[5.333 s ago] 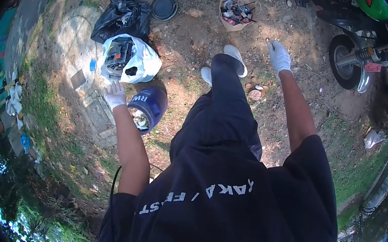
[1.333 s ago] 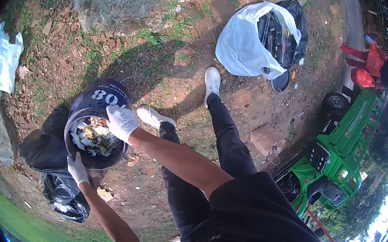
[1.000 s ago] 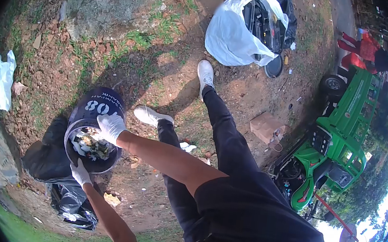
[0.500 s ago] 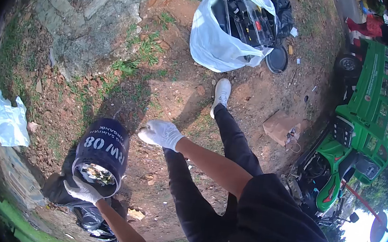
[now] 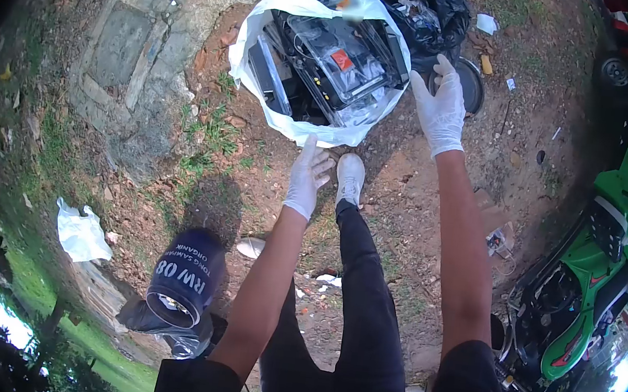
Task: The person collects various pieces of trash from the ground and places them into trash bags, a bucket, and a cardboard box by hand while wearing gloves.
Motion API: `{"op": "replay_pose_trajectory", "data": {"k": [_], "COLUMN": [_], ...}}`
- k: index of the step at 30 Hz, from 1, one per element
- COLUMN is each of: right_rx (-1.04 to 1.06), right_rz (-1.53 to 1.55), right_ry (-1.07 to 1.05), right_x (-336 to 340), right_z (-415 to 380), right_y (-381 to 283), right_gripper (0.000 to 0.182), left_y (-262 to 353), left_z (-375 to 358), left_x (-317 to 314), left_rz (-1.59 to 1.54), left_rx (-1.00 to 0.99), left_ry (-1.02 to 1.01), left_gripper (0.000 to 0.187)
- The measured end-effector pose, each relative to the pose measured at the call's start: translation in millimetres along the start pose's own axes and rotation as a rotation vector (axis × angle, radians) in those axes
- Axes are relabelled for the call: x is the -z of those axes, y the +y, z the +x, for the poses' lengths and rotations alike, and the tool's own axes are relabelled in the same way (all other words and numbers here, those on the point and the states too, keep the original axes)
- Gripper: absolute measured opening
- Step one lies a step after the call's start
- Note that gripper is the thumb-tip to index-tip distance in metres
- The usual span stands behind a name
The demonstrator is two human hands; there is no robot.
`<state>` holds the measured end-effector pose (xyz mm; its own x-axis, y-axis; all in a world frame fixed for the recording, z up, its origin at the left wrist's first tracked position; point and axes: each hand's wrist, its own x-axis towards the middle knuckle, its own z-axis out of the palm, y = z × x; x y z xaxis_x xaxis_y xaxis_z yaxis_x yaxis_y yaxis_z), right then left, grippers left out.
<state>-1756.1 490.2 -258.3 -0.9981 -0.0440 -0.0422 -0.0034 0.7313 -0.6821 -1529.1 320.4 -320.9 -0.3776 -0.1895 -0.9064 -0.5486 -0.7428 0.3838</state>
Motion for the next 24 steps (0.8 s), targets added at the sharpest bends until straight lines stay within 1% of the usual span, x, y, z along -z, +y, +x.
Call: {"op": "replay_pose_trajectory", "data": {"k": [2, 3, 4, 6, 7, 9, 11, 12, 13, 15, 16, 17, 18, 19, 21, 23, 24], "right_rx": [0.280, 0.426, 0.489, 0.618, 0.681, 0.776, 0.736, 0.725, 0.713, 0.654, 0.632, 0.613, 0.616, 0.639, 0.685, 0.760, 0.831], "right_rz": [-0.255, -0.312, -0.340, -0.399, -0.426, -0.420, -0.455, -0.480, -0.503, -0.500, -0.557, -0.616, -0.619, -0.643, -0.660, -0.508, -0.468], "right_ry": [-0.075, -0.090, -0.124, -0.174, -0.204, -0.258, -0.329, -0.341, -0.358, -0.454, -0.468, -0.482, -0.482, -0.454, -0.427, -0.211, -0.108], "right_x": [4, 2, -6, -26, -39, -70, -95, -112, -128, -143, -148, -149, -148, -142, -136, -128, -132], "right_z": [49, 64, 76, 96, 99, 105, 106, 106, 105, 102, 100, 97, 95, 95, 101, 103, 108], "right_y": [10, 9, 6, -5, -10, -13, -22, -21, -19, -21, -25, -30, -33, -44, -68, -79, -78], "right_gripper": [0.070, 0.076, 0.076, 0.076, 0.075, 0.074, 0.070, 0.068, 0.066, 0.060, 0.058, 0.056, 0.056, 0.053, 0.050, 0.058, 0.062], "left_y": [7, 11, 7, -8, -3, 20, 18, 9, 8, 12, 12, 17, 21, 27, 29, 19, 22], "left_z": [17, 24, 36, 68, 60, 29, 30, 39, 34, 20, 15, 7, 0, -8, -10, -6, -14], "left_x": [-56, -74, -78, -85, -94, -105, -83, -71, -66, -55, -43, -37, -31, -27, -11, 16, 13], "left_rz": [-0.036, -0.071, -0.060, -0.121, -0.105, -0.319, -0.356, -0.385, -0.377, -0.422, -0.435, -0.434, -0.450, -0.468, -0.506, -0.474, -0.487], "left_rx": [-0.052, 0.002, -0.006, -0.100, -0.100, -0.245, -0.288, -0.396, -0.396, -0.493, -0.440, -0.437, -0.460, -0.490, -0.481, -0.468, -0.483], "left_ry": [0.064, 0.159, 0.164, 0.268, 0.260, 0.316, 0.225, 0.239, 0.233, 0.101, 0.091, 0.087, 0.036, -0.010, 0.032, 0.088, 0.088], "left_gripper": [0.081, 0.075, 0.075, 0.055, 0.055, 0.040, 0.034, 0.027, 0.027, 0.022, 0.024, 0.024, 0.022, 0.020, 0.021, 0.023, 0.023]}}
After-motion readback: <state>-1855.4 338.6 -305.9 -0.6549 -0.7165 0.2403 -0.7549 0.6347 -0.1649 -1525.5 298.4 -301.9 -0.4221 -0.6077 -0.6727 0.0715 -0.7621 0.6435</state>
